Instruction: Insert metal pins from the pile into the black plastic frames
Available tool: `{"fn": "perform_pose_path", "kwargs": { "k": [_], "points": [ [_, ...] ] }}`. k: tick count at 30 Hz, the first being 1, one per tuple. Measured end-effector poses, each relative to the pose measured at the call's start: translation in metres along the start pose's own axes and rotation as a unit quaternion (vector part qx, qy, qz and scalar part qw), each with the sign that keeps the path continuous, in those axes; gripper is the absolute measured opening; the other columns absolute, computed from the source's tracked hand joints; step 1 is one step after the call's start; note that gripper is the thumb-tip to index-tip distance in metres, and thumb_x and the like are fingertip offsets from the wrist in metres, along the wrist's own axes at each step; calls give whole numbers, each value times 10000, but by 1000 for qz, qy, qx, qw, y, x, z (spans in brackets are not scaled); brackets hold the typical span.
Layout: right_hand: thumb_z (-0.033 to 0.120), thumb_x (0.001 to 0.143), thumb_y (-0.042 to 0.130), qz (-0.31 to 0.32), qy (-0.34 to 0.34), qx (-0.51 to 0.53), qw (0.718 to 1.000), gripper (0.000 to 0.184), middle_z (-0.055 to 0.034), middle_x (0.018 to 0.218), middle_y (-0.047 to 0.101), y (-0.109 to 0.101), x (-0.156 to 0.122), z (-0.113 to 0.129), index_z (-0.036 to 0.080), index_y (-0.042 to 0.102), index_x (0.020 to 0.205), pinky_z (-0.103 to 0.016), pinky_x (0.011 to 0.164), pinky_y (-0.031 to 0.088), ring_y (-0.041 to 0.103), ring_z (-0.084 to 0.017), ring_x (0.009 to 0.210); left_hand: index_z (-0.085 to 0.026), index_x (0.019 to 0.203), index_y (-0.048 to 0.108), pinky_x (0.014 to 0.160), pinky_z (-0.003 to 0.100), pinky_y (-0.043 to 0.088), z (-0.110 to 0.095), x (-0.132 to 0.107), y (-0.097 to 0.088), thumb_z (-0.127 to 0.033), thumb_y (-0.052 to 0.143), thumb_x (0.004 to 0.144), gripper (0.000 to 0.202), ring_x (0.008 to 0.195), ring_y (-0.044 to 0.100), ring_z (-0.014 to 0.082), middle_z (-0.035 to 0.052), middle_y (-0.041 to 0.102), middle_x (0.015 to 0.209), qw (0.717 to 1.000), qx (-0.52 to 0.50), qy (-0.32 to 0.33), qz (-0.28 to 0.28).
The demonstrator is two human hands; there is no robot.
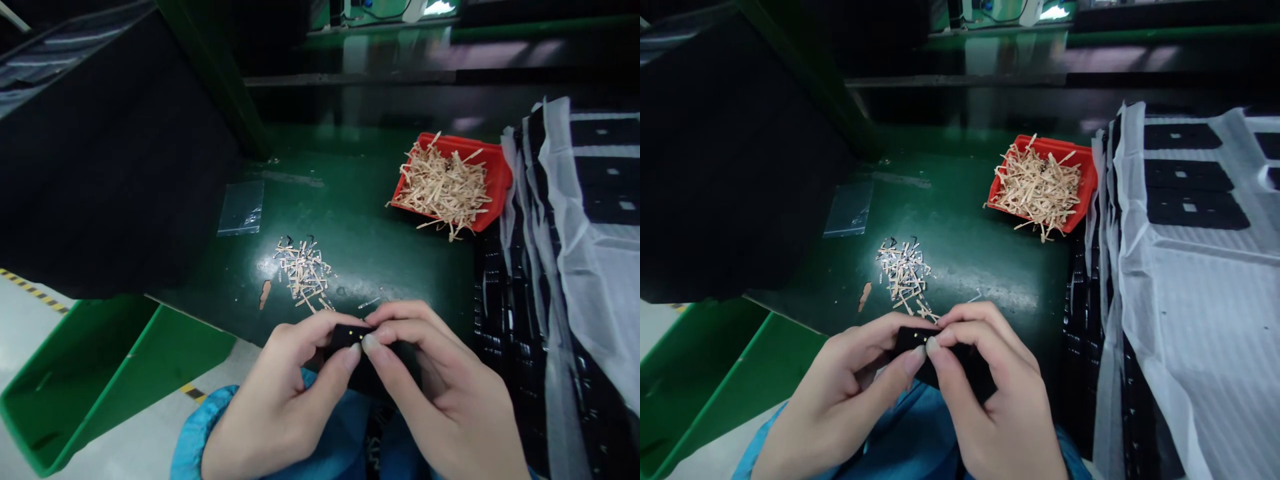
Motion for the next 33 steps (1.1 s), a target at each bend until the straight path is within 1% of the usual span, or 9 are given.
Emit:
{"fn": "perform_pose_path", "kwargs": {
  "k": [5, 10, 13, 16, 19, 23, 27, 30, 33],
  "points": [
    [215, 980, 656, -22, -46, -56, 997, 85, 0, 1042, 734, 1, -2, 11, 285, 687, 943, -193, 798, 629, 754, -126, 918, -221, 1068, 788, 471, 201, 477, 2, 0, 5, -356, 551, 1070, 273, 496, 606, 129, -14, 656, 591, 1000, 8, 12, -5],
    [214, 974, 637, -59, -78, -134, 986, 85, 6, 1070, 719, 8, -10, 17, 294, 659, 995, -190, 852, 628, 748, -115, 947, -229, 940, 756, 507, 223, 490, -1, -5, 11, -282, 542, 1056, 249, 517, 621, 133, -16, 683, 643, 989, 56, 63, -125],
    [223, 968, 635, -87, -107, -196, 971, 81, -30, 1105, 715, 11, -14, 20, 274, 631, 1031, -218, 856, 636, 750, -139, 988, -236, 918, 728, 563, 208, 516, -5, -8, 12, -197, 550, 1032, 215, 590, 688, 129, -14, 743, 729, 978, 86, 96, -167],
    [349, 959, 687, -132, -80, -241, 958, 148, -68, 1129, 720, 4, -13, 14, 254, 576, 986, -237, 743, 647, 762, -158, 899, -236, 884, 703, 523, 196, 489, -5, -11, 3, -166, 554, 1023, 216, 524, 641, 110, -39, 691, 645, 962, 103, 96, -232],
    [425, 928, 736, -145, -31, -228, 962, 235, -50, 1116, 735, -4, -9, 5, 255, 582, 980, -233, 688, 637, 759, -146, 817, -228, 832, 673, 451, 198, 420, -3, -14, -7, -188, 565, 1028, 227, 431, 533, 101, -63, 585, 523, 950, 86, 82, -288],
    [298, 978, 680, -80, -46, -98, 991, 89, 26, 984, 753, 5, -6, 4, 295, 637, 1055, -190, 718, 623, 759, -116, 829, -211, 807, 697, 424, 193, 411, 4, -16, -3, -261, 583, 1036, 261, 406, 529, 101, -47, 590, 500, 958, 17, 69, -276],
    [218, 970, 690, -92, -61, 8, 994, 88, 38, 840, 708, 10, -6, 7, 290, 667, 1015, -162, 606, 579, 711, -102, 713, -197, 778, 703, 387, 171, 377, 13, -18, 3, -312, 612, 1033, 294, 377, 531, 87, -35, 591, 505, 954, -82, 61, -283],
    [202, 949, 713, -88, -61, 47, 993, 86, 21, 844, 690, 11, -4, 7, 279, 685, 974, -167, 606, 575, 695, -108, 731, -187, 761, 691, 376, 165, 387, 18, -18, 3, -353, 635, 1024, 316, 368, 546, 85, -28, 612, 539, 949, -140, 40, -278],
    [212, 942, 726, -85, -48, 61, 993, 76, 17, 840, 679, 9, -3, 5, 275, 685, 937, -163, 604, 565, 682, -107, 741, -176, 774, 702, 388, 170, 430, 22, -13, 3, -400, 659, 1016, 333, 396, 595, 105, -9, 648, 568, 957, -173, 18, -232]
  ]
}}
Point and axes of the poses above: each hand's wrist, its own x-axis towards the middle knuckle, its own y-axis out of the palm, z = x × y, the point moved 6 cm from there along x, towards the middle knuckle
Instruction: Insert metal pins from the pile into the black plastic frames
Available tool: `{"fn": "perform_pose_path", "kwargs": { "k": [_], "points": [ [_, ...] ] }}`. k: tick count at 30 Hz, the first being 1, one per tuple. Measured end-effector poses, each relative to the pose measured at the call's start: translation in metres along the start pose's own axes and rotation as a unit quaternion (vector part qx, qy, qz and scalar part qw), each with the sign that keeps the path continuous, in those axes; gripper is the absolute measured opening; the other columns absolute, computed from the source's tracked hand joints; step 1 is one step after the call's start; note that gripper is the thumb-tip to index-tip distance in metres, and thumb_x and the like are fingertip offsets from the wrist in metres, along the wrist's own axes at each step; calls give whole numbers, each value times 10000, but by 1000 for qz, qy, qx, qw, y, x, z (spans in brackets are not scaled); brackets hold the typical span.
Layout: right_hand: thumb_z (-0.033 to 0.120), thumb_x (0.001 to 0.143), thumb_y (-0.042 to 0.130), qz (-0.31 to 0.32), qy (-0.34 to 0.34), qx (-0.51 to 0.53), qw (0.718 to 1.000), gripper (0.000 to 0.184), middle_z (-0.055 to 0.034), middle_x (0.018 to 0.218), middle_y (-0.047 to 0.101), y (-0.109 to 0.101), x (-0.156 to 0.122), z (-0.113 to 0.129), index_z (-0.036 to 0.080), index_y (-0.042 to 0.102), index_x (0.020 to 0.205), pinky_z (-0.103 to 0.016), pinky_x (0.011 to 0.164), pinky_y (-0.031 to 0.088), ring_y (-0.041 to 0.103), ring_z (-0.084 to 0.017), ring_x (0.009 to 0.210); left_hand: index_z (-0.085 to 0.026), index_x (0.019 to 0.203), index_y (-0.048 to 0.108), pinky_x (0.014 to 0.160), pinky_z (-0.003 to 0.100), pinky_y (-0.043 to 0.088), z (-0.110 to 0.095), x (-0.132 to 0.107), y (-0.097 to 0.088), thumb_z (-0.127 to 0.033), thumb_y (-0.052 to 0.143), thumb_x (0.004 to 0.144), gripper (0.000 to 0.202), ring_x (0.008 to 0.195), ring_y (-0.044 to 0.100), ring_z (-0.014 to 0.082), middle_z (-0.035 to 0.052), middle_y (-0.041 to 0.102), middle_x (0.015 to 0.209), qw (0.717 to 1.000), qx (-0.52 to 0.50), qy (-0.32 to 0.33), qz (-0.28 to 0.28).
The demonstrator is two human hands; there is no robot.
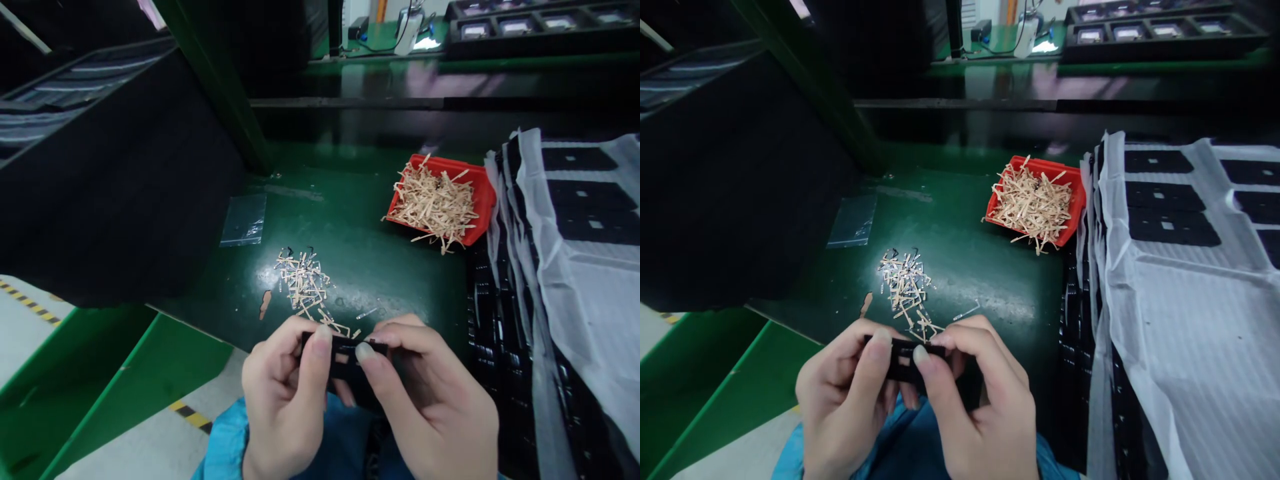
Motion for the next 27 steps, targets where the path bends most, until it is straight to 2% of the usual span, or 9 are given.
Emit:
{"fn": "perform_pose_path", "kwargs": {
  "k": [4, 6, 9, 14, 17, 19, 22, 27],
  "points": [
    [204, 953, 713, -10, 13, 8, 1000, 85, 29, 806, 657, -3, 0, -1, 278, 675, 941, -159, 599, 553, 665, -96, 712, -172, 877, 750, 438, 158, 466, 3, 5, 6, -424, 677, 1019, 298, 472, 635, 110, 8, 678, 600, 993, -62, -31, 100],
    [196, 958, 706, -12, 13, 9, 1000, 93, 33, 814, 657, -4, -1, -1, 282, 672, 949, -155, 603, 557, 662, -89, 705, -171, 922, 759, 471, 170, 495, 3, 6, 7, -448, 646, 1036, 320, 508, 638, 116, 18, 686, 617, 990, -75, -39, 116],
    [177, 951, 712, -13, 12, 20, 1000, 109, 31, 833, 674, -4, -1, -1, 280, 677, 950, -157, 619, 571, 674, -89, 721, -174, 913, 745, 489, 183, 517, 0, 3, 9, -450, 652, 1032, 315, 512, 635, 119, 11, 672, 609, 993, -50, -32, 105],
    [157, 940, 724, -13, -1, 29, 999, 121, 24, 857, 720, -4, -2, 2, 277, 722, 954, -158, 616, 575, 710, -101, 756, -199, 799, 664, 414, 165, 465, -3, -3, 5, -389, 702, 990, 272, 410, 577, 94, -37, 603, 566, 999, 39, -21, -9],
    [147, 972, 674, 3, -21, 11, 1000, 156, 26, 884, 740, -5, -1, 6, 282, 747, 994, -134, 648, 576, 714, -84, 770, -202, 776, 629, 375, 157, 440, -4, -4, 4, -407, 667, 1003, 308, 374, 540, 86, -46, 569, 543, 996, 76, -18, -43],
    [136, 981, 657, 10, -31, -3, 999, 186, 29, 902, 748, -7, -1, 7, 288, 755, 1024, -125, 679, 582, 715, -76, 781, -198, 774, 631, 391, 147, 446, -5, -4, 5, -392, 656, 1011, 307, 388, 551, 81, -44, 571, 545, 996, 84, -14, -37],
    [118, 978, 661, 2, -36, -1, 999, 196, 32, 909, 752, -11, -2, 4, 282, 754, 1030, -137, 684, 590, 725, -82, 798, -195, 802, 646, 430, 143, 463, -6, -2, 9, -361, 661, 1007, 264, 418, 585, 82, -41, 592, 557, 997, 82, -15, 2],
    [94, 977, 669, -4, -79, 53, 995, 192, 25, 919, 746, -10, -7, 0, 250, 742, 1062, -144, 637, 585, 722, -81, 786, -211, 863, 666, 453, 151, 502, -9, 2, 14, -249, 783, 872, 123, 461, 618, 81, -47, 657, 659, 995, 72, 32, 57]
  ]
}}
Point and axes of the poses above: each hand's wrist, its own x-axis towards the middle knuckle, its own y-axis out of the palm, z = x × y, the point moved 6 cm from there along x, towards the middle knuckle
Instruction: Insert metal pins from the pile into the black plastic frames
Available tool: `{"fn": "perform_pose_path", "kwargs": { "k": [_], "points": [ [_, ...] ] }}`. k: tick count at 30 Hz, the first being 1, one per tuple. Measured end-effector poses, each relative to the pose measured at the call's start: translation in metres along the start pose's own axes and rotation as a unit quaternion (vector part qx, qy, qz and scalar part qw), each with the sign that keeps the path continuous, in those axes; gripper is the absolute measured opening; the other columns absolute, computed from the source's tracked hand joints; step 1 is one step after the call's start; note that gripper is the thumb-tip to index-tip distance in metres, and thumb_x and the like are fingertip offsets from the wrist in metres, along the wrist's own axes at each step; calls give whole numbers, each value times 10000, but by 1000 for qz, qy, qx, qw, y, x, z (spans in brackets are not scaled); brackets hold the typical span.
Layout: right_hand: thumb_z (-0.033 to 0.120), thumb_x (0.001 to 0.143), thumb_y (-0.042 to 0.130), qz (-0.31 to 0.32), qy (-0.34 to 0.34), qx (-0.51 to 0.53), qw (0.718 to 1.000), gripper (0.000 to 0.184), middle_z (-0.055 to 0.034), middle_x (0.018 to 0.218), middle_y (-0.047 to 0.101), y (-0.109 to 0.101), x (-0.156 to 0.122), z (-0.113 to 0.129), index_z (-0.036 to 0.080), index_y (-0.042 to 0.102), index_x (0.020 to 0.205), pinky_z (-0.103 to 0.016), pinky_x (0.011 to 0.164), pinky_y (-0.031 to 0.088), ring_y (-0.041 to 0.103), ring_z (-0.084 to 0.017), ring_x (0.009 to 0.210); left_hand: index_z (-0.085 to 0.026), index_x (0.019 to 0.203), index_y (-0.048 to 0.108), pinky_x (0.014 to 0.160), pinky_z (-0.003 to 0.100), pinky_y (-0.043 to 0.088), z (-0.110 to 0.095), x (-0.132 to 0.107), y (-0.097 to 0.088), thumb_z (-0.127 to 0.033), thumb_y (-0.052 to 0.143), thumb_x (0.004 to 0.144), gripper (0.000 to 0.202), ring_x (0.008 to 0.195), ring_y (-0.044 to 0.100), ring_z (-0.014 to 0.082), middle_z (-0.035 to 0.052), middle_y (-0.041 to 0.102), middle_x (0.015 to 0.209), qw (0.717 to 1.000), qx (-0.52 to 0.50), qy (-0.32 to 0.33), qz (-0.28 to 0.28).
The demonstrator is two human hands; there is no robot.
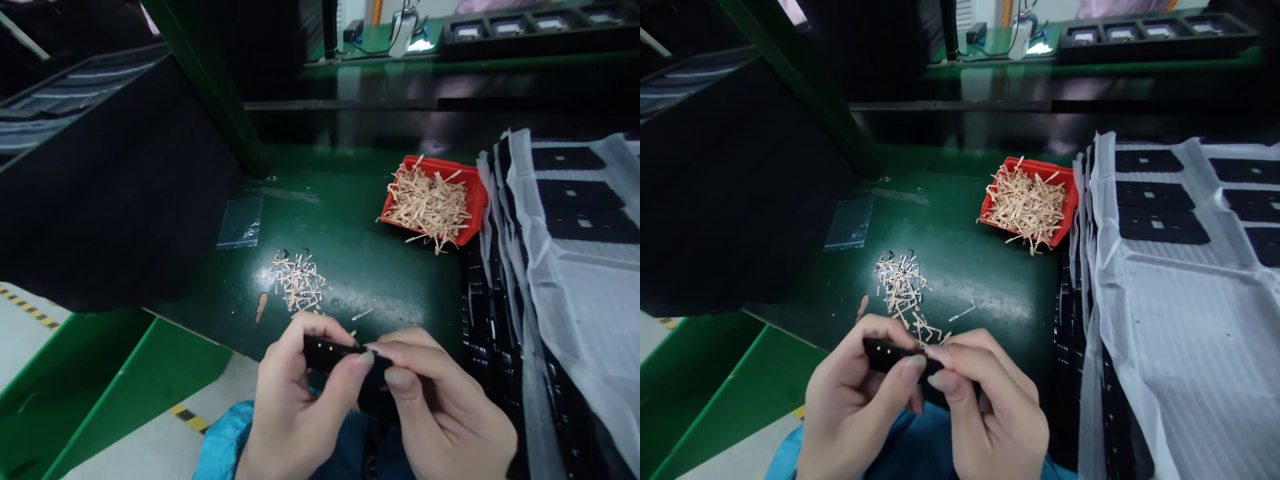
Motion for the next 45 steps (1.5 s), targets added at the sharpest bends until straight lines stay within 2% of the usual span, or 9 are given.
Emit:
{"fn": "perform_pose_path", "kwargs": {
  "k": [4, 8, 13, 18, 21, 25, 30, 38, 45],
  "points": [
    [60, 968, 659, 9, -13, -10, 1000, 238, 20, 939, 745, 2, 0, -1, 239, 736, 1104, -145, 670, 597, 725, -79, 805, -203, 798, 623, 414, 158, 515, 6, 4, 2, -251, 866, 802, 248, 444, 626, 96, -51, 650, 629, 999, 5, 22, 25],
    [92, 986, 649, 20, 0, -61, 998, 196, 35, 915, 742, 2, 3, -1, 249, 732, 1070, -116, 667, 588, 726, -64, 791, -201, 814, 613, 392, 131, 482, 14, 4, 0, -337, 759, 949, 241, 381, 591, 79, -64, 614, 537, 1000, -23, 3, 11],
    [149, 1006, 649, 11, 19, -110, 994, 147, 51, 905, 739, 2, 5, -2, 264, 726, 1053, -98, 670, 581, 722, -50, 771, -197, 865, 632, 413, 122, 431, 14, 3, 2, -429, 632, 1046, 295, 383, 567, 72, -60, 578, 497, 998, -30, -2, 47],
    [31, 968, 643, -17, -100, -185, 978, 300, -8, 1016, 733, -1, 6, 7, 198, 698, 1211, -167, 841, 591, 711, -83, 908, -209, 950, 624, 448, 158, 458, 13, 3, 0, -464, 526, 1093, 309, 431, 575, 91, -54, 573, 548, 995, 21, 10, 100],
    [-30, 942, 643, 17, -176, -267, 947, 339, -53, 1065, 696, 1, 5, 10, 167, 723, 1207, -232, 840, 571, 658, -115, 919, -227, 1018, 612, 464, 174, 482, 13, 2, -1, -441, 469, 1118, 276, 461, 597, 105, -54, 581, 589, 987, 56, 34, 148],
    [-59, 930, 628, 32, -203, -312, 928, 357, -83, 1162, 658, -1, 5, 10, 162, 736, 1189, -259, 859, 557, 630, -135, 978, -237, 1068, 615, 486, 182, 483, 8, 1, -3, -397, 428, 1137, 256, 474, 605, 103, -59, 591, 594, 985, 87, 54, 141],
    [20, 955, 667, 34, -169, -240, 955, 186, -56, 1126, 694, -1, 8, 10, 158, 728, 1062, -220, 907, 568, 660, -109, 980, -259, 1074, 642, 507, 186, 462, -5, -2, -1, -279, 448, 1130, 203, 490, 601, 85, -69, 603, 621, 970, 150, 127, 142],
    [172, 983, 681, 69, -13, -144, 987, 102, 28, 995, 736, -7, 15, 2, 255, 692, 924, -113, 834, 586, 738, -62, 915, -231, 1019, 628, 605, 217, 456, -26, -6, -1, -58, 524, 1009, 202, 562, 611, 81, -62, 643, 703, 924, 211, 283, 148],
    [147, 954, 696, 36, -45, -113, 992, 83, -6, 950, 756, -3, 15, 6, 227, 695, 931, -161, 785, 615, 754, -99, 868, -278, 1102, 651, 590, 203, 478, -21, -7, -3, -82, 549, 1027, 233, 620, 675, 97, -64, 663, 721, 933, 222, 244, 144]
  ]
}}
Point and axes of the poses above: each hand's wrist, its own x-axis towards the middle knuckle, its own y-axis out of the palm, z = x × y, the point moved 6 cm from there along x, towards the middle knuckle
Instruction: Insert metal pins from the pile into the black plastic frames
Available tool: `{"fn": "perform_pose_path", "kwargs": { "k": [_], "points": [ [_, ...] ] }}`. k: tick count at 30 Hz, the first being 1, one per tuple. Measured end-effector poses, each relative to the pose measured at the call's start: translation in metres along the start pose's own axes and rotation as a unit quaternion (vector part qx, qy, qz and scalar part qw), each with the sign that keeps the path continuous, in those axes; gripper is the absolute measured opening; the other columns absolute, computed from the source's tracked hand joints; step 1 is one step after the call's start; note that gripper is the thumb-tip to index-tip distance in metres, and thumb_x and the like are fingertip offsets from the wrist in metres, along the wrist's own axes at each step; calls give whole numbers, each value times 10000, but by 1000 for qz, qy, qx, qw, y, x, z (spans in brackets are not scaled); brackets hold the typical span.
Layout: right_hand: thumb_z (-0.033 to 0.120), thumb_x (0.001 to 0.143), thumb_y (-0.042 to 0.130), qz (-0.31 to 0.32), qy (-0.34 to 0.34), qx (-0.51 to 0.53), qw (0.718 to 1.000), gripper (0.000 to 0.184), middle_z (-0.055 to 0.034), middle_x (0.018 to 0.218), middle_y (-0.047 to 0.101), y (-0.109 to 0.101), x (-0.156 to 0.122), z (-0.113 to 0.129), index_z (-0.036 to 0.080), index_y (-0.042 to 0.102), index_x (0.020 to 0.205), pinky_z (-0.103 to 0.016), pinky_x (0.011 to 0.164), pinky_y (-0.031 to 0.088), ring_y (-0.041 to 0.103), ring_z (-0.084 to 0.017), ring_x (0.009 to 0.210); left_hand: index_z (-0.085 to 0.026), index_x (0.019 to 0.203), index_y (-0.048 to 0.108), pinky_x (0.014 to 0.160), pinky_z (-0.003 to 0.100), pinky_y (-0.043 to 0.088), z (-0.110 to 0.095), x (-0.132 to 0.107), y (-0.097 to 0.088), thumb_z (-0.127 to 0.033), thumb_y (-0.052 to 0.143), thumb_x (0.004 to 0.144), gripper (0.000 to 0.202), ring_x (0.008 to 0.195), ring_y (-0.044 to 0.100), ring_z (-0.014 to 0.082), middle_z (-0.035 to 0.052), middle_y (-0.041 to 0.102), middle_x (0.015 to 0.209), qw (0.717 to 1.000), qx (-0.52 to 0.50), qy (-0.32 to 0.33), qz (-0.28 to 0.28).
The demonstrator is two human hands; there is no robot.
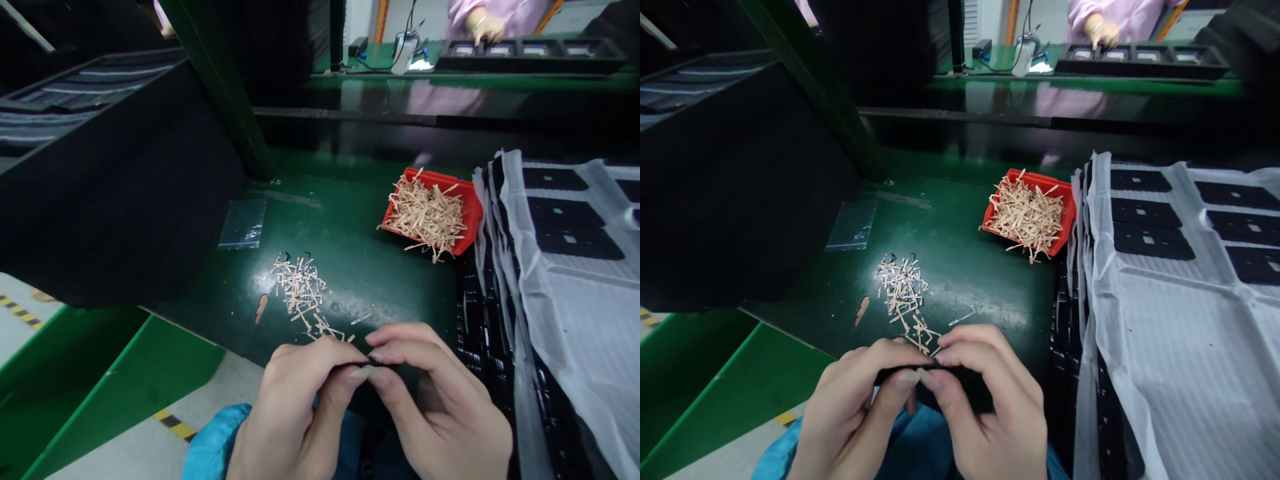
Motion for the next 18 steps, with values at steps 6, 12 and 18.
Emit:
{"fn": "perform_pose_path", "kwargs": {
  "k": [6, 12, 18],
  "points": [
    [83, 925, 698, -4, -35, -21, 999, 121, -14, 933, 750, 2, 0, 4, 200, 688, 949, -164, 778, 613, 738, -91, 841, -305, 1082, 676, 590, 214, 485, 2, -5, 1, -148, 558, 1052, 198, 688, 709, 124, -51, 690, 744, 999, -22, -35, -15],
    [25, 926, 651, -3, -39, -22, 999, 175, -9, 912, 748, 2, 3, 3, 178, 720, 975, -119, 812, 587, 730, -67, 853, -335, 1157, 714, 585, 232, 477, 13, -16, 5, -230, 529, 1088, 223, 645, 665, 128, -47, 692, 715, 990, -53, -121, -57],
    [15, 919, 651, -4, -38, 6, 999, 203, 0, 919, 745, 3, 0, 2, 189, 709, 1006, -126, 789, 591, 728, -67, 842, -304, 1135, 726, 567, 219, 503, 14, -14, 3, -218, 543, 1077, 210, 645, 677, 137, -32, 695, 703, 991, -57, -109, -54]
  ]
}}
Point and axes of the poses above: each hand's wrist, its own x-axis towards the middle knuckle, its own y-axis out of the palm, z = x × y, the point moved 6 cm from there along x, towards the middle knuckle
